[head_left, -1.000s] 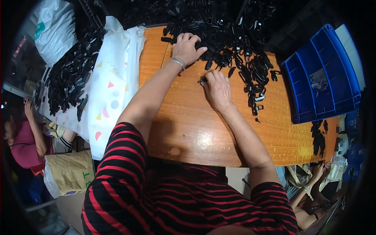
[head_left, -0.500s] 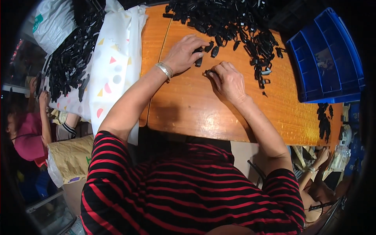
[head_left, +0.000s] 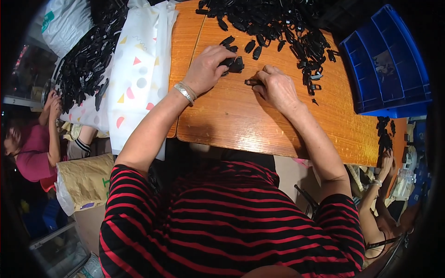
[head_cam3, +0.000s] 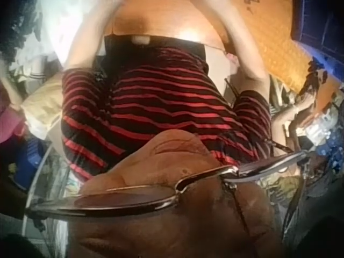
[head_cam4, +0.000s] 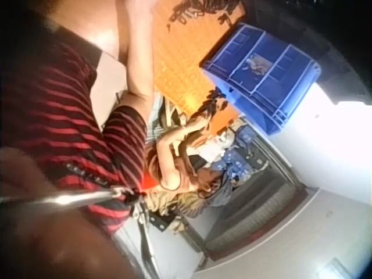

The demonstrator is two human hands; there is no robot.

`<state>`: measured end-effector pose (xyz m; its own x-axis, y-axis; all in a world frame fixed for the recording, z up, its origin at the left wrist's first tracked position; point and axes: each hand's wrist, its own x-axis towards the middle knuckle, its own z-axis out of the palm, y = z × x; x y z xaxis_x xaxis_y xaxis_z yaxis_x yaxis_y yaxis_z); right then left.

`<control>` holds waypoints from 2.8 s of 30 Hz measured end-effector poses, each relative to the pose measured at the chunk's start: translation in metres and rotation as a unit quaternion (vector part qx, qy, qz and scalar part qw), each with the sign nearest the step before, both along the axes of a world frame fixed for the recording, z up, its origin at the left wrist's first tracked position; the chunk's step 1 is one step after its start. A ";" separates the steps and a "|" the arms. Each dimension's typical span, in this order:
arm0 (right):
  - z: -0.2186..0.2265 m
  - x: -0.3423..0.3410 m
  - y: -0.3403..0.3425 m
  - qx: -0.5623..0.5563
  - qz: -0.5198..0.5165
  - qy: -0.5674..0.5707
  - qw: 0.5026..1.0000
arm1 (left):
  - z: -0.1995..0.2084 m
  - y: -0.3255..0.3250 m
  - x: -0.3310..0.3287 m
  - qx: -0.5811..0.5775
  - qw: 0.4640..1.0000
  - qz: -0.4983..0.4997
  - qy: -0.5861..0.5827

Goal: Assembling small black plastic components by hand at a workbench.

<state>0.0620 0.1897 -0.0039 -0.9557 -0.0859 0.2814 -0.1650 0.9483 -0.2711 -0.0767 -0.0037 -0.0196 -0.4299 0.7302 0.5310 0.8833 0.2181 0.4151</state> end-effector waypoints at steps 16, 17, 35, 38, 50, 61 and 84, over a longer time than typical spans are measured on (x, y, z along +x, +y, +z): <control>0.009 0.003 -0.049 -0.423 -0.092 0.065 0.899 | 0.006 0.003 0.044 0.262 0.814 -0.030 -0.517; 0.005 0.002 -0.053 -0.437 -0.084 0.079 0.892 | 0.009 0.004 0.049 0.272 0.787 -0.042 -0.552; -0.001 0.005 -0.073 -0.427 -0.050 0.114 0.896 | 0.015 -0.025 0.062 0.247 0.764 -0.054 -0.593; 0.002 0.006 -0.071 -0.408 -0.053 0.122 0.903 | 0.021 -0.023 0.064 0.222 0.787 -0.005 -0.576; 0.008 0.014 -0.073 -0.336 -0.045 0.156 0.928 | 0.017 -0.019 0.078 0.238 0.810 -0.035 -0.534; -0.008 0.023 -0.093 -0.298 -0.080 0.194 0.931 | 0.010 -0.012 0.092 0.256 0.809 -0.061 -0.525; 0.009 0.047 0.078 0.074 -0.403 -0.067 0.910 | -0.004 -0.007 0.047 -0.046 0.980 0.188 -0.038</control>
<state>0.1092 0.2681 0.0055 -0.7504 0.6300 0.1998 0.6246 0.7749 -0.0970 -0.0299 -0.0104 -0.0236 -0.7138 0.5549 0.4273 0.7003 0.5623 0.4397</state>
